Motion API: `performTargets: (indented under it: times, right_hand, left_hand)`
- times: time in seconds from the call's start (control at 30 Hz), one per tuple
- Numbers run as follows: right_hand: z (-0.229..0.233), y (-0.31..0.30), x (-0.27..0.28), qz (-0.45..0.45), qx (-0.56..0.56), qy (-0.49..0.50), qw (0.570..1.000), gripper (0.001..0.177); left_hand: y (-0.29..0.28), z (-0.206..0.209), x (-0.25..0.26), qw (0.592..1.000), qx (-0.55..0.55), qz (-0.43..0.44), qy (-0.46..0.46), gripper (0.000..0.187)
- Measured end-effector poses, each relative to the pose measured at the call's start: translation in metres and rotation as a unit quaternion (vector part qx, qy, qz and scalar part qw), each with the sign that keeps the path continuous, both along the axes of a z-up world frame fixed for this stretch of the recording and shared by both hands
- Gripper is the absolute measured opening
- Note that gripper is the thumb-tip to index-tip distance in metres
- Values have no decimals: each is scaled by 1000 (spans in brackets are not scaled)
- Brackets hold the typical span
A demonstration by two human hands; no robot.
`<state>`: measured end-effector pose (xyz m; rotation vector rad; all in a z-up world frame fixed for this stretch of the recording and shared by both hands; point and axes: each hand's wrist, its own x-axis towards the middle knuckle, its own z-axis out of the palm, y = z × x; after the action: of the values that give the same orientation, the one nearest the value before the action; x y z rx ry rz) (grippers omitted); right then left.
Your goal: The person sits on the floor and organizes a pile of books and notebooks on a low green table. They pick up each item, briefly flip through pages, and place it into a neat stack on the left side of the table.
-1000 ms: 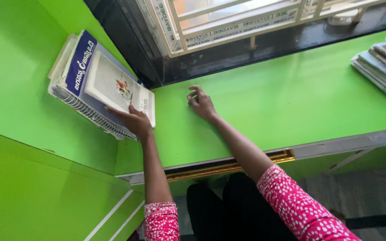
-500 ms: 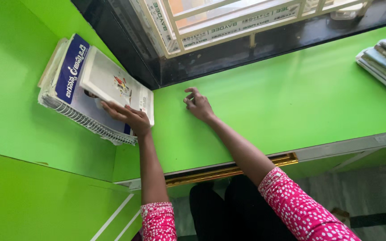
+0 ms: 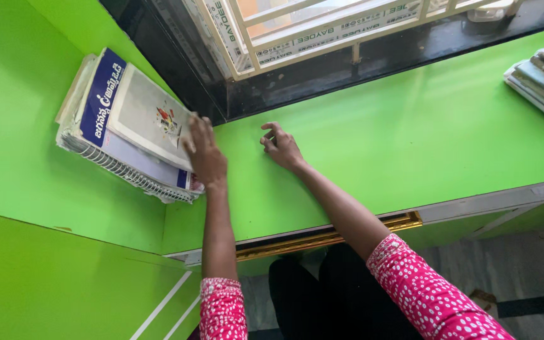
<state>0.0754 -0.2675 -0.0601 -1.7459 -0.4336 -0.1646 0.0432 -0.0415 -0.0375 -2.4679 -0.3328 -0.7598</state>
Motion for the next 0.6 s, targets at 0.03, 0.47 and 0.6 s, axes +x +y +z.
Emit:
performTargets:
  times: [0.03,0.47,0.6]
  right_hand:
    - [0,0,1,1,0,1,1000,37]
    - [-4,-6,9,36,14,10,999,36]
    - [-4,-1,10,35,9,20,999,35]
  left_hand:
    - [-7,5,3,996,75,19,43,69]
    - [4,37,45,980,-44,176,83,71]
    - [5,25,53,981,-56,173,72,69]
